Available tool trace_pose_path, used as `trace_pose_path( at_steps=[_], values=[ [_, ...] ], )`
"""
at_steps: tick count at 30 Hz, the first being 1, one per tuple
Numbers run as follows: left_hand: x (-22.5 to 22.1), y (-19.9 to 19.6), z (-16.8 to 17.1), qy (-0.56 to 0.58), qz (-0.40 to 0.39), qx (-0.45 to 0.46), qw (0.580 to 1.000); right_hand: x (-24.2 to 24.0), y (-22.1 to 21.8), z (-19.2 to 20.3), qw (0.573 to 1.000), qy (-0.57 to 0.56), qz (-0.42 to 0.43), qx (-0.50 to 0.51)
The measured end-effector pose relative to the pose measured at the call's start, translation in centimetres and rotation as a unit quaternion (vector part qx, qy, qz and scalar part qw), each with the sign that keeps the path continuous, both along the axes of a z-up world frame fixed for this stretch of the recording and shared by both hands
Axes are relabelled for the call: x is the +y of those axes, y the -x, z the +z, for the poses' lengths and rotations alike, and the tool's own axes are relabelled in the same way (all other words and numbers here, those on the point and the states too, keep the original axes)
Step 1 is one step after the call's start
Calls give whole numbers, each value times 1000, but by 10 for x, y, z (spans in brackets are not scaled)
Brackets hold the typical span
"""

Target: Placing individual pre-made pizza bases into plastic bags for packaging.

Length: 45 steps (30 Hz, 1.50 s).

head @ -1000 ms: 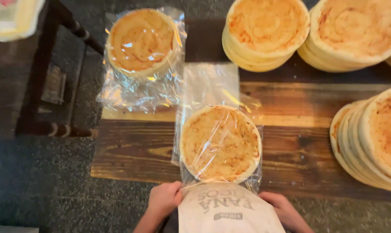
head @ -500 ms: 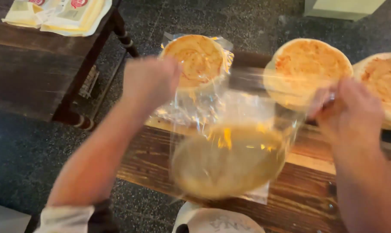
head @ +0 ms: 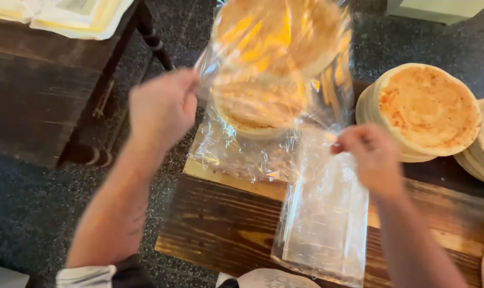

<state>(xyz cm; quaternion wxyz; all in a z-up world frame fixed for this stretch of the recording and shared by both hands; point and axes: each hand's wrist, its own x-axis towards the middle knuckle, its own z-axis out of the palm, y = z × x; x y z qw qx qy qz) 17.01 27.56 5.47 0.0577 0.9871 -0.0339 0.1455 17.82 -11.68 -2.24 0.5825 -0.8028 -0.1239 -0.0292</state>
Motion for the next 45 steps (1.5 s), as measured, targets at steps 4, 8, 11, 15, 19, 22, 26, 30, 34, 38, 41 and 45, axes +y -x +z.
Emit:
trace_pose_path(
  at_steps=[4,8,11,15,19,22,26,30,34,38,41,45],
  values=[
    [23,0,-117,58,25,92,994,14,3,-108,962,190,-47,192],
    [26,27,-165,17,-19,-64,998,23,20,-109,932,237,-21,274],
    [-19,69,-189,124,33,-132,983,-7,36,-101,928,237,-106,268],
    [-125,83,-170,365,81,417,829,-80,80,-132,837,418,-200,290],
    [-195,69,-227,288,45,485,825,-87,110,-130,728,464,-200,463],
    [-239,81,-256,261,48,488,831,-122,127,-166,755,463,-160,437],
    [-302,109,-265,213,0,506,836,-180,157,-147,762,444,-129,453],
    [-432,140,-292,202,-56,475,855,-313,196,-177,743,445,-198,459],
    [-511,126,-256,190,-113,465,857,-382,198,-159,764,466,-255,365],
    [-520,130,-167,358,-268,71,892,-379,223,-142,855,419,-251,177],
    [-499,162,-62,326,-585,197,717,-353,260,-127,900,239,-253,263],
    [-503,210,-164,241,-558,134,783,-330,300,-142,899,270,-162,305]
  ],
)
